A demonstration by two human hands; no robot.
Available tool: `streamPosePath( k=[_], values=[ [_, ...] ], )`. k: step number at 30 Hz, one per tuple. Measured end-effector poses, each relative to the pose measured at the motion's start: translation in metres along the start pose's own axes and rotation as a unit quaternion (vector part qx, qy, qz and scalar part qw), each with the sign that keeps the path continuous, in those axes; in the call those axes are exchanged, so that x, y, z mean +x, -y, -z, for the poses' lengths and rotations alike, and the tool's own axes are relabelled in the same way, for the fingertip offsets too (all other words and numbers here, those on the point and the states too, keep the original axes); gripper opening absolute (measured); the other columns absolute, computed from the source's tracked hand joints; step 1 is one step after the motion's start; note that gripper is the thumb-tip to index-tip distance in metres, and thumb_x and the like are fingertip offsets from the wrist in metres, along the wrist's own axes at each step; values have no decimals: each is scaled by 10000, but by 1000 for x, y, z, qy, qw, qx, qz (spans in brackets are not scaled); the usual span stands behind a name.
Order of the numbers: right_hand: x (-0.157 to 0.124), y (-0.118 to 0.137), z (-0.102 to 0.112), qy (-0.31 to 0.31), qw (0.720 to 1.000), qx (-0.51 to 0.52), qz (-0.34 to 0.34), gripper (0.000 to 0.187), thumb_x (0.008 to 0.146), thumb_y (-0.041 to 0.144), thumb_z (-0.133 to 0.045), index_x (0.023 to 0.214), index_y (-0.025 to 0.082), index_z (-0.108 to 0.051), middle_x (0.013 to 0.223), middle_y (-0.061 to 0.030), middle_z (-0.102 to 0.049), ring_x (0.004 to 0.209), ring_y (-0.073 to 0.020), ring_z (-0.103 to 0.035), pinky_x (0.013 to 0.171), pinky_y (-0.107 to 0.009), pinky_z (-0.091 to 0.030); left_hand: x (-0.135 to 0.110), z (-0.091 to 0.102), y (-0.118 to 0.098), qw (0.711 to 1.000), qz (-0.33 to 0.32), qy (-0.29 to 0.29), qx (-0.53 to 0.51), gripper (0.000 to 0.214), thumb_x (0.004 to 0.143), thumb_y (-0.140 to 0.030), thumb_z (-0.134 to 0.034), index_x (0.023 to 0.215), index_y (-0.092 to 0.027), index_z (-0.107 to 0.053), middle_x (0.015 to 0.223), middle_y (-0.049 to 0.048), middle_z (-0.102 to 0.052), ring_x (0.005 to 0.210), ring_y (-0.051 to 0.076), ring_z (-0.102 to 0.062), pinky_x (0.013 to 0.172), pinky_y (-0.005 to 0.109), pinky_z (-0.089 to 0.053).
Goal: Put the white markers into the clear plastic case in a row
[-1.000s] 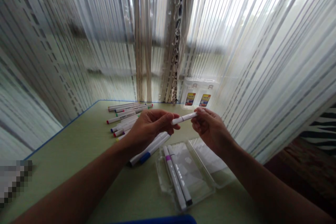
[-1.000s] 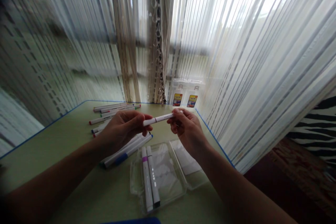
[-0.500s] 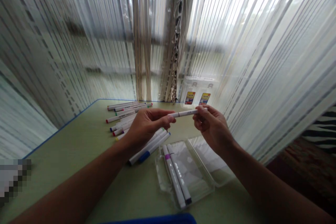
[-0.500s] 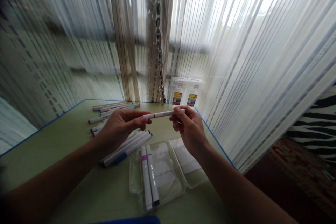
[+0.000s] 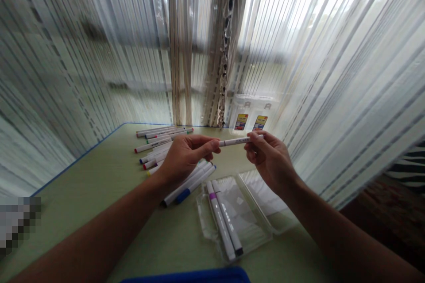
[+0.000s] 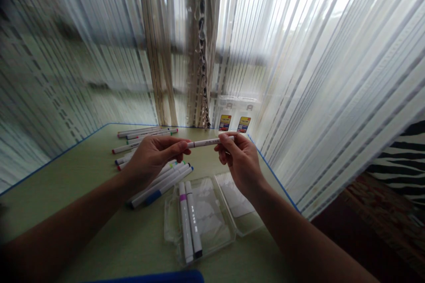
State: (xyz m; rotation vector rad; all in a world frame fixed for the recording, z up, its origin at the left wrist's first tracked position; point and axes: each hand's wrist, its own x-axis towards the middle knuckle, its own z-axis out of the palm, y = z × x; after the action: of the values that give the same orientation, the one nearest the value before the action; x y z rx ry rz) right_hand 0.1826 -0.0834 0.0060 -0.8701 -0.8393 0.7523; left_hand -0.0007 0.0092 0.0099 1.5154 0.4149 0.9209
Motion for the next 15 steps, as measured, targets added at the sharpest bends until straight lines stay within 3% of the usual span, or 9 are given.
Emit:
streamPosePath(
  k=[8,15],
  values=[
    [-1,-1,1,14,1000,-1,-5,123,776,281,-806,802,174,-750,624,-4,-665,474,-60,-505,422,-180,-355,-2,-1,-3,999,8,-3,34,282,749,-306,-825,952,-112,-797,631,5,-641,561,65,-499,531,196,-373],
    [-2,-2,1,24,1000,-8,-7,129,770,293,-815,787,181,-754,615,-8,-671,476,-62,-516,428,-176,-364,-1,-1,-3,999,13,10,38,248,741,-301,-824,856,-92,-758,660,5,-648,562,72,-530,549,201,-417]
  ],
)
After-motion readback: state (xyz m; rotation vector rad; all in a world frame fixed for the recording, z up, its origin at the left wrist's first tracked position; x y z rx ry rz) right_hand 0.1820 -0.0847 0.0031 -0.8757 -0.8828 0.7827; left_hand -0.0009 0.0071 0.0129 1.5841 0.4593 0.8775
